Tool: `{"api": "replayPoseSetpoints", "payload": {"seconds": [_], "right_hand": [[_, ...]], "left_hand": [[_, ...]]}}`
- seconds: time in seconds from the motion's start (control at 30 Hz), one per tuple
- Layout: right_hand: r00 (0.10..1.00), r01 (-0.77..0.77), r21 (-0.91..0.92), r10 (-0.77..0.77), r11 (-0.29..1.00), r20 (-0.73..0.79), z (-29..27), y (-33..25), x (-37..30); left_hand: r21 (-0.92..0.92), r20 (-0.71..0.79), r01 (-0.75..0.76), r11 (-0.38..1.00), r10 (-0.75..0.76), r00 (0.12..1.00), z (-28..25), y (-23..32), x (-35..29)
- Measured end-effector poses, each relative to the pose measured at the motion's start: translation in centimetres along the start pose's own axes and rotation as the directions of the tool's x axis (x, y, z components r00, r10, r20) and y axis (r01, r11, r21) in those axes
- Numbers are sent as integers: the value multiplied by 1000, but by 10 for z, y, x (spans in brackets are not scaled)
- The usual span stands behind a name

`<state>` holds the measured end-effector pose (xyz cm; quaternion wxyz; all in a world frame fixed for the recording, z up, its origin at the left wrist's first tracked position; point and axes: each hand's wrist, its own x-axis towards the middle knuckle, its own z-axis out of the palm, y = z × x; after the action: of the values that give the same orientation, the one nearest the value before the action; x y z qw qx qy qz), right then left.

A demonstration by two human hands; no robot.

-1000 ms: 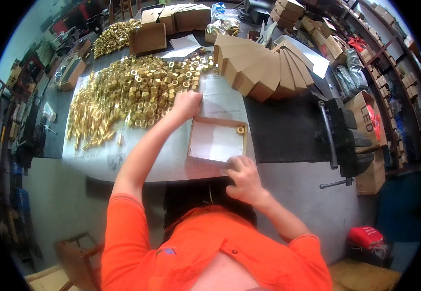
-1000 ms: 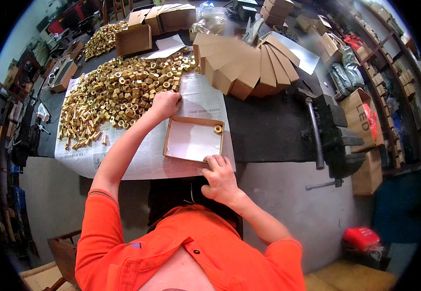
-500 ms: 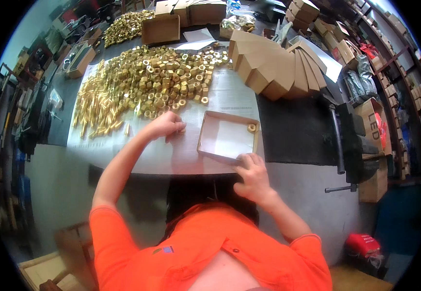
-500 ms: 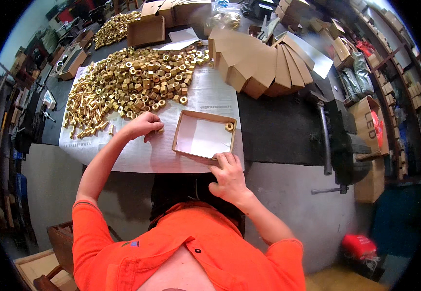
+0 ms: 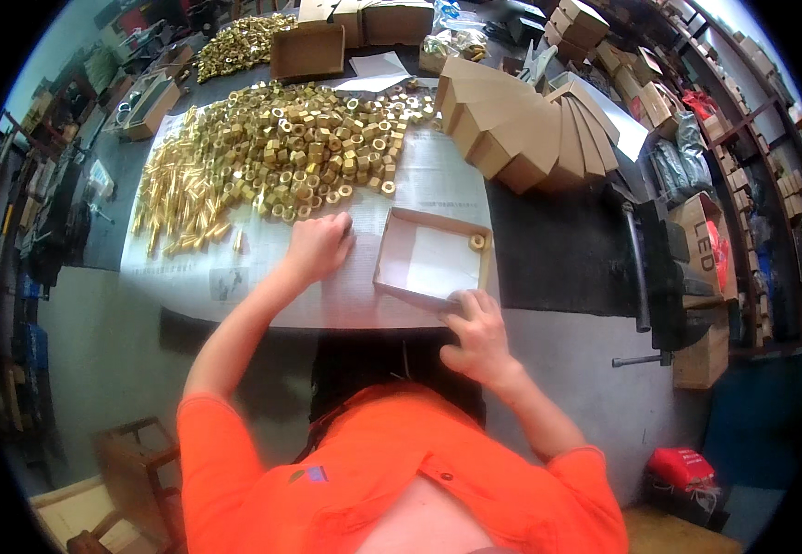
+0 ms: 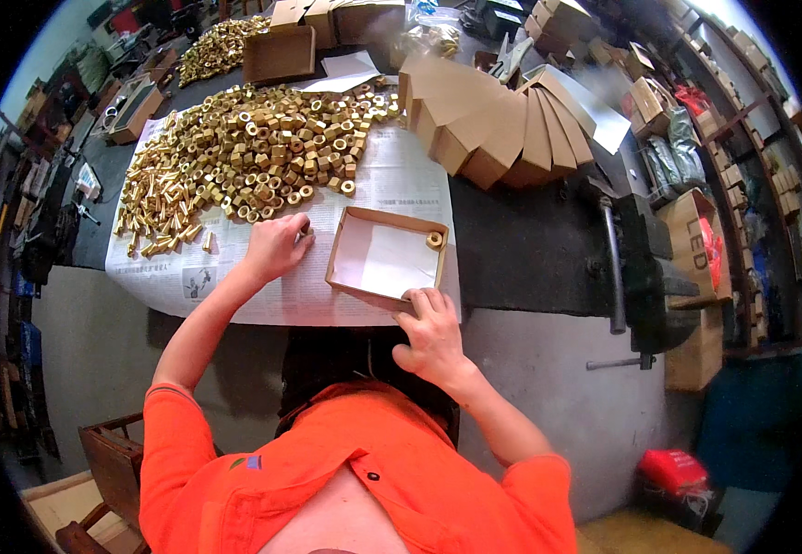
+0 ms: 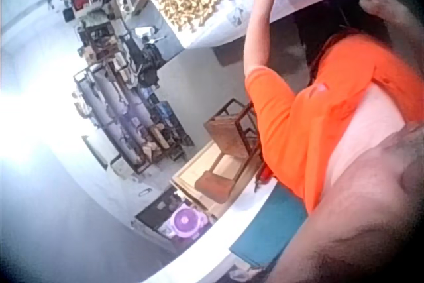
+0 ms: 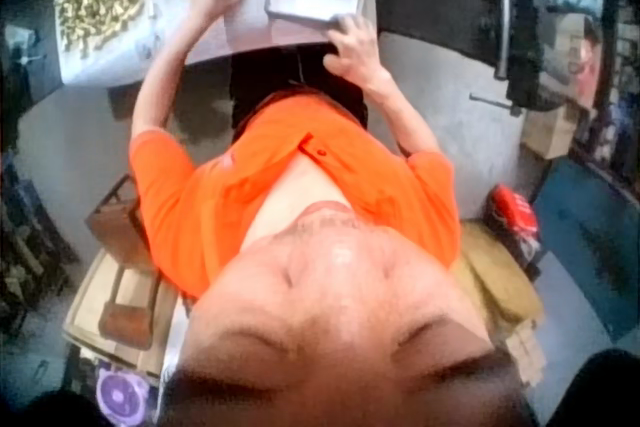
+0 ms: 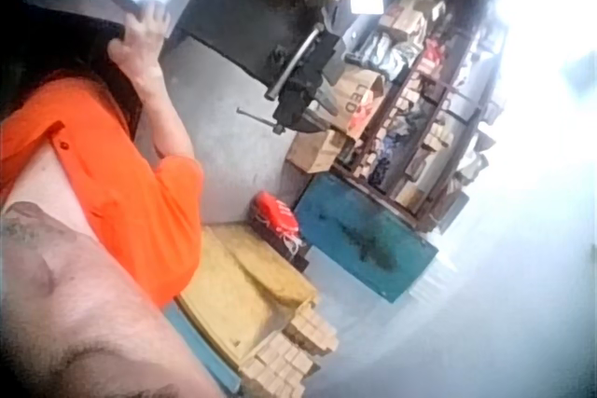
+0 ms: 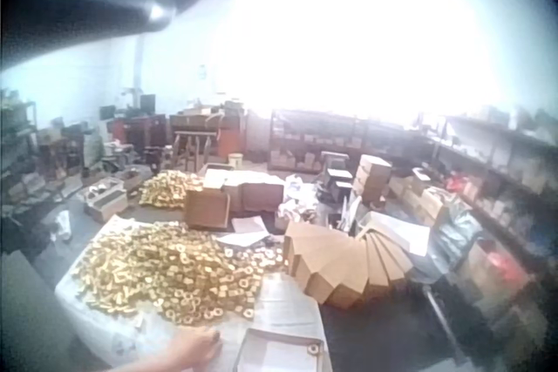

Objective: The person picks small brass fittings from a large pile on a table and places them one by one into a small cardboard box. The person continues this repetitive sorting process, filling the box with the hardware.

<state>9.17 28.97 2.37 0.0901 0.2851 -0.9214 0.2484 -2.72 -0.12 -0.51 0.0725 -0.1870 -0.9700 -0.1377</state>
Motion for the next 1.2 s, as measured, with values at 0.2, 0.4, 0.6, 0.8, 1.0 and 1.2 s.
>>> {"api": "replayPoseSetpoints", "payload": {"seconds": [0.2, 0.4, 0.6, 0.8, 1.0, 1.2], "right_hand": [[1000, 19, 15, -19, 1000, -17, 2, 2, 0], [1000, 8, -20, -8, 1000, -7, 3, 4, -2], [1000, 13, 5, -13, 1000, -12, 2, 3, 0], [999, 16, -1, -16, 1000, -33, 5, 5, -2], [1000, 11, -14, -11, 1000, -25, 4, 4, -1], [1000, 13, -8, -13, 1000, -12, 4, 4, 0]], "left_hand": [[-131, -46, 78, 988, -85, 995, -5, -13, 8], [-511, -57, -45, 858, 18, 998, -44, 50, 33], [-219, 88, -221, 950, 245, 966, 6, 122, 58], [-179, 56, -237, 955, 250, 966, 34, 131, 68], [-197, 9, -254, 947, 261, 965, 36, 132, 67], [-201, 3, -255, 946, 261, 965, 38, 131, 66]]}}
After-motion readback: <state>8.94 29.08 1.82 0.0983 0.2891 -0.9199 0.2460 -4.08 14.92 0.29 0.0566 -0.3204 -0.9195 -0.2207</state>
